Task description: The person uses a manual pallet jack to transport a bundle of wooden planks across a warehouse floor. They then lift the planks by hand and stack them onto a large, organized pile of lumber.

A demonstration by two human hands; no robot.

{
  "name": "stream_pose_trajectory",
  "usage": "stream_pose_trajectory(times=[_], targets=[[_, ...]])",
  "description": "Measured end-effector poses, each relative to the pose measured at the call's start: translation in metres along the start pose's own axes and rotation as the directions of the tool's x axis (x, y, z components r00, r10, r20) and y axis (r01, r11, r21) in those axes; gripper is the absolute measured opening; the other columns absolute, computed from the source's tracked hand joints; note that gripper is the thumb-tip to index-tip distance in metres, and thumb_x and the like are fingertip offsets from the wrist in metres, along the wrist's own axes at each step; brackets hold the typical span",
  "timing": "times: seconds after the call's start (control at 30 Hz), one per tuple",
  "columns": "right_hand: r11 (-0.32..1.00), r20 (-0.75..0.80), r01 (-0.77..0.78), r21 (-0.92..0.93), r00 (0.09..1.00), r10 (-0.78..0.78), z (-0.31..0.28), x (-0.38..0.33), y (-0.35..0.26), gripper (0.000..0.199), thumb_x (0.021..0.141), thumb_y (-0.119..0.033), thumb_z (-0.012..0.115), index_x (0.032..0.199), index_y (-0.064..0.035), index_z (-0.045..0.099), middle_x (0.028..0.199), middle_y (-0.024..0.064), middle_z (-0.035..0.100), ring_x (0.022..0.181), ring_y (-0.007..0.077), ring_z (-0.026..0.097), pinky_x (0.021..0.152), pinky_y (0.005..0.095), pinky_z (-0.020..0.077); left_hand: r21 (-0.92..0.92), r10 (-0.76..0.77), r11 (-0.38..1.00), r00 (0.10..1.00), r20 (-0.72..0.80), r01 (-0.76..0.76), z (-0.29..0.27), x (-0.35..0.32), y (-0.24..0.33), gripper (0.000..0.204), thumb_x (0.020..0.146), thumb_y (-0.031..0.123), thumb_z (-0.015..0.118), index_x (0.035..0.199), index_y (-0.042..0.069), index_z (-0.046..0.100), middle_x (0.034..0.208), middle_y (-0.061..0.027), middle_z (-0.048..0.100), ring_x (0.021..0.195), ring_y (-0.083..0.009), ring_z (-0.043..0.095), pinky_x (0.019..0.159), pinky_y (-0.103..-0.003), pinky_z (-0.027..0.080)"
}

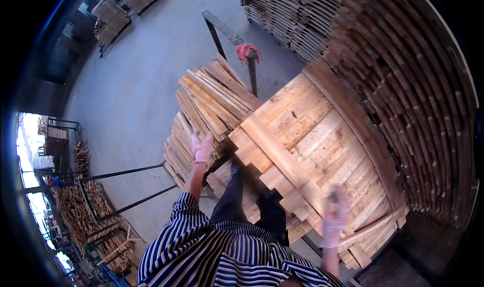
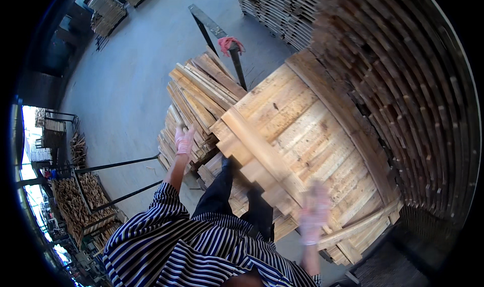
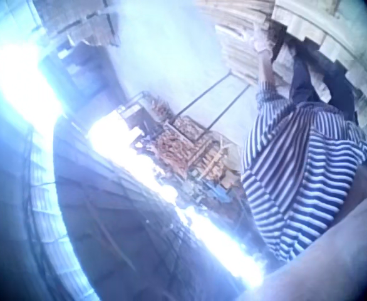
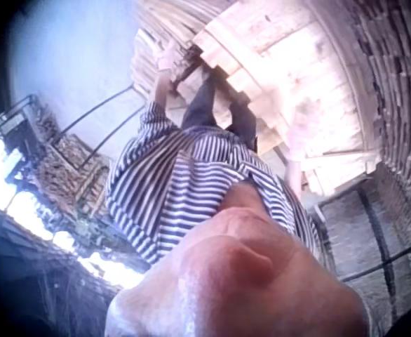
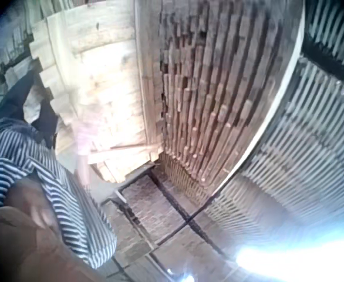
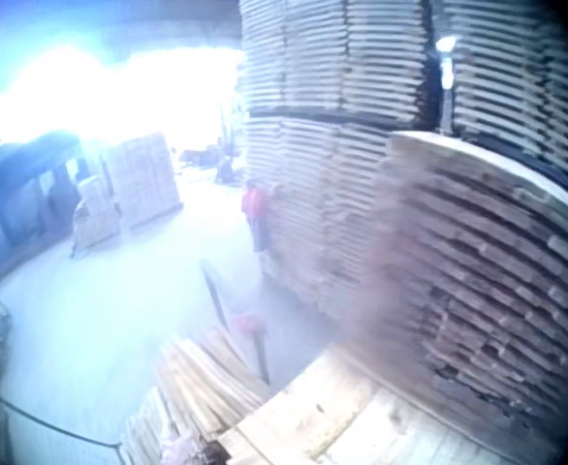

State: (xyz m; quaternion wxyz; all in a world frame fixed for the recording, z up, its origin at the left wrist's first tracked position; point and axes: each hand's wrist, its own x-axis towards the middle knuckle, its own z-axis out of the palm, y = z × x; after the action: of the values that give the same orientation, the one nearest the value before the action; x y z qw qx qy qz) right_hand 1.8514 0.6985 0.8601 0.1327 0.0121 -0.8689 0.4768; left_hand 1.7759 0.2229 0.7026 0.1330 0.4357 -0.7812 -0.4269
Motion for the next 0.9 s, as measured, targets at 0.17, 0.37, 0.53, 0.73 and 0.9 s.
stream_pose_trajectory(times=[0.17, 0.37, 0.53, 0.73, 0.9], targets=[[0.94, 0.78, -0.337, 0.056, 0.602, 0.169, 0.201, 0.014, -0.138, 0.048, 0.092, -0.02, 0.073, 0.136, -0.0057, 0.062, 0.131, 0.0138, 0.064, 0.111, 0.0265, 0.068, 0.099, 0.0345, 0.0531, 0.221, -0.388, 0.921, 0.814, 0.432, 0.322, -0.019, 0.075, -0.091, 0.073, 0.089, 0.046, 0.075, 0.141, -0.002, 0.055, 0.129, -0.0197, 0.066, 0.12, -0.0291, 0.061, 0.101, -0.038, 0.047], [0.981, 0.905, -0.189, 0.05, 0.424, 0.036, 0.481, 0.102, -0.175, 0.075, 0.093, -0.051, 0.058, 0.154, -0.0111, 0.04, 0.148, 0.0256, 0.051, 0.137, 0.043, 0.05, 0.111, 0.0492, 0.0435, -0.523, -0.306, 0.509, 0.711, 0.633, 0.684, -0.009, 0.16, -0.277, 0.042, 0.106, 0.031, 0.056, 0.137, 0.003, 0.057, 0.124, -0.0076, 0.068, 0.111, -0.0193, 0.063, 0.096, -0.033, 0.05], [0.839, 0.716, 0.157, -0.522, 0.615, 0.331, 0.617, 0.238, -0.049, 0.069, 0.085, -0.045, 0.069, 0.14, -0.0087, 0.049, 0.144, 0.0213, 0.054, 0.13, 0.0349, 0.059, 0.103, 0.0479, 0.0507, -0.105, -0.368, 0.894, 0.848, 0.382, 0.435, 0.099, 0.239, -0.178, 0.088, 0.089, 0.045, 0.078, 0.152, -0.004, 0.041, 0.146, -0.0254, 0.055, 0.136, -0.0346, 0.052, 0.112, -0.04, 0.041], [0.684, 0.712, 0.336, -0.647, 0.587, 0.385, 0.698, 0.252, 0.046, 0.091, 0.08, -0.05, 0.079, 0.151, -0.0088, 0.039, 0.151, 0.019, 0.048, 0.138, 0.0339, 0.051, 0.108, 0.0511, 0.0455, -0.328, -0.406, 0.861, 0.914, 0.023, 0.39, 0.159, 0.309, -0.193, 0.11, 0.078, 0.05, 0.087, 0.156, -0.005, 0.032, 0.153, -0.0292, 0.046, 0.139, -0.0388, 0.049, 0.114, -0.043, 0.039], [0.658, 0.622, 0.238, -0.714, 0.647, 0.441, 0.735, 0.215, 0.079, 0.098, 0.073, -0.045, 0.088, 0.149, -0.0084, 0.039, 0.146, 0.0191, 0.052, 0.137, 0.0355, 0.052, 0.111, 0.0481, 0.0446, -0.207, -0.61, 0.781, 0.79, -0.051, 0.59, 0.223, 0.304, -0.14, 0.118, 0.07, 0.053, 0.091, 0.154, -0.006, 0.032, 0.152, -0.0302, 0.046, 0.14, -0.04, 0.048, 0.115, -0.042, 0.039]])
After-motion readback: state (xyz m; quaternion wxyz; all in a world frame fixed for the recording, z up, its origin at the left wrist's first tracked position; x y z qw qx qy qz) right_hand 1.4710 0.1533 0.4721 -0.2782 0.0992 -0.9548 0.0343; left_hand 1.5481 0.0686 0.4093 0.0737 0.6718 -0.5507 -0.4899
